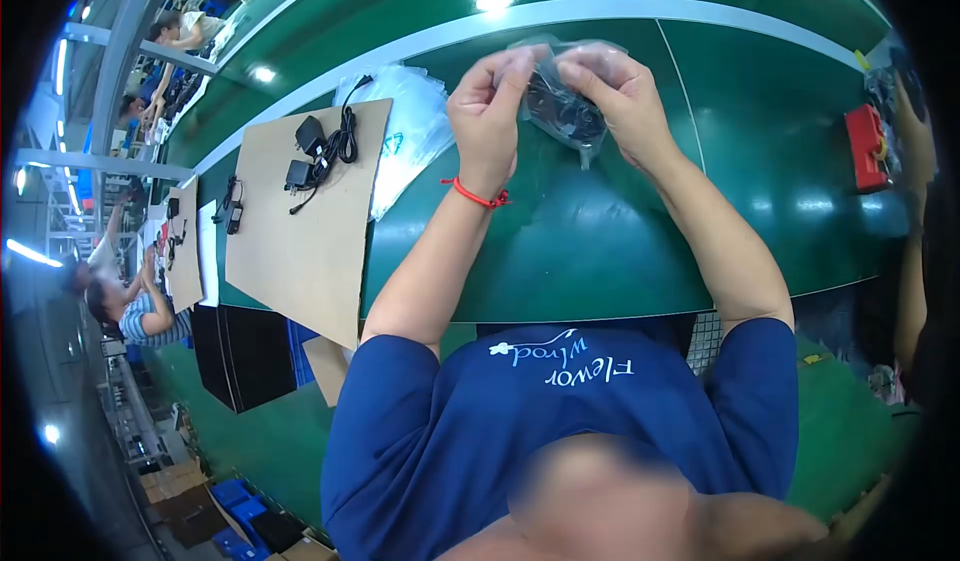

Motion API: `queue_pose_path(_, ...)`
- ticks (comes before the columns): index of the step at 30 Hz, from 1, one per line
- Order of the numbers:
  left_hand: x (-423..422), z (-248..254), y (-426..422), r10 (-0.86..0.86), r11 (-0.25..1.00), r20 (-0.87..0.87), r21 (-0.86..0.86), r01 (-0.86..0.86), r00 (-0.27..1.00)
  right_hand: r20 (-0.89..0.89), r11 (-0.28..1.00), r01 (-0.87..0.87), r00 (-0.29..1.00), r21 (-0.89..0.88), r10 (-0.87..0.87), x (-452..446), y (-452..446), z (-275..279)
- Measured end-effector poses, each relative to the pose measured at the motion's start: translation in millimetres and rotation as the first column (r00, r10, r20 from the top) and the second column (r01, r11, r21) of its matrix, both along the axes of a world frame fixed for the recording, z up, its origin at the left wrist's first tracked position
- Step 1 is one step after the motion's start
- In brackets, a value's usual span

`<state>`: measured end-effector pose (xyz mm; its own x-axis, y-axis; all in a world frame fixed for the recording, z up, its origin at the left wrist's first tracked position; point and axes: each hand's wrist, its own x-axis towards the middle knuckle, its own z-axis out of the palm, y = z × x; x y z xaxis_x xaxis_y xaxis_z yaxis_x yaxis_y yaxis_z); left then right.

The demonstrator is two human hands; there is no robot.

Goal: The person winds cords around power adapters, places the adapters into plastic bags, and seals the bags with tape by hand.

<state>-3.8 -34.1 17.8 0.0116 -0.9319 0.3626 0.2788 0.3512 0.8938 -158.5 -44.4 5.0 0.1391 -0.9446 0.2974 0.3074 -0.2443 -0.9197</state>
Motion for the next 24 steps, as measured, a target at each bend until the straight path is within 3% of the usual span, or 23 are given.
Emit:
queue_pose_path(4,-18,-3,-4,-0.009,1.0,-0.203,0.013,0.012,0.979,-0.2,0.989,0.133,0.969,-0.065,-0.143,-6,3,5)
queue_pose_path(6,-24,-7,-5,-0.012,0.996,-0.354,0.077,0.042,0.935,-0.181,0.973,0.192,0.96,-0.126,-0.213,-1,2,0)
queue_pose_path(7,-25,-7,-5,-0.014,0.996,-0.353,0.076,0.043,0.935,-0.157,0.951,0.248,0.948,-0.184,-0.277,3,1,-3)
queue_pose_path(9,-27,-4,-2,0.133,0.987,-0.049,0.094,-0.128,0.99,-0.128,0.922,0.303,0.932,-0.24,-0.339,2,2,-3)
queue_pose_path(10,-28,-3,0,0.202,0.974,0.107,0.082,-0.212,0.973,-0.196,0.935,0.288,0.924,-0.209,-0.328,-2,3,0)
queue_pose_path(13,-31,-3,8,0.17,0.98,-0.004,0.104,-0.169,0.985,-0.326,0.954,0.265,0.898,-0.14,-0.297,-11,4,2)
queue_pose_path(15,-31,-5,12,0.149,0.984,-0.057,0.11,-0.142,0.987,-0.349,0.897,0.279,0.848,-0.344,-0.398,-15,1,1)
queue_pose_path(16,-27,-13,13,0.047,0.98,-0.042,0.197,-0.038,0.998,-0.353,0.854,0.278,0.821,-0.439,-0.449,-16,-1,0)
queue_pose_path(18,-20,-27,17,-0.155,0.913,-0.04,0.375,0.158,0.987,-0.321,0.86,0.288,0.84,-0.421,-0.438,-14,-1,-5)
queue_pose_path(21,-21,-35,14,-0.115,0.926,-0.08,0.353,0.136,0.99,-0.258,0.87,0.294,0.874,-0.396,-0.413,-6,0,-11)
queue_pose_path(24,-29,-37,10,-0.012,0.95,-0.153,0.308,0.059,0.988,-0.069,0.947,0.269,0.956,-0.175,-0.285,0,-1,-14)
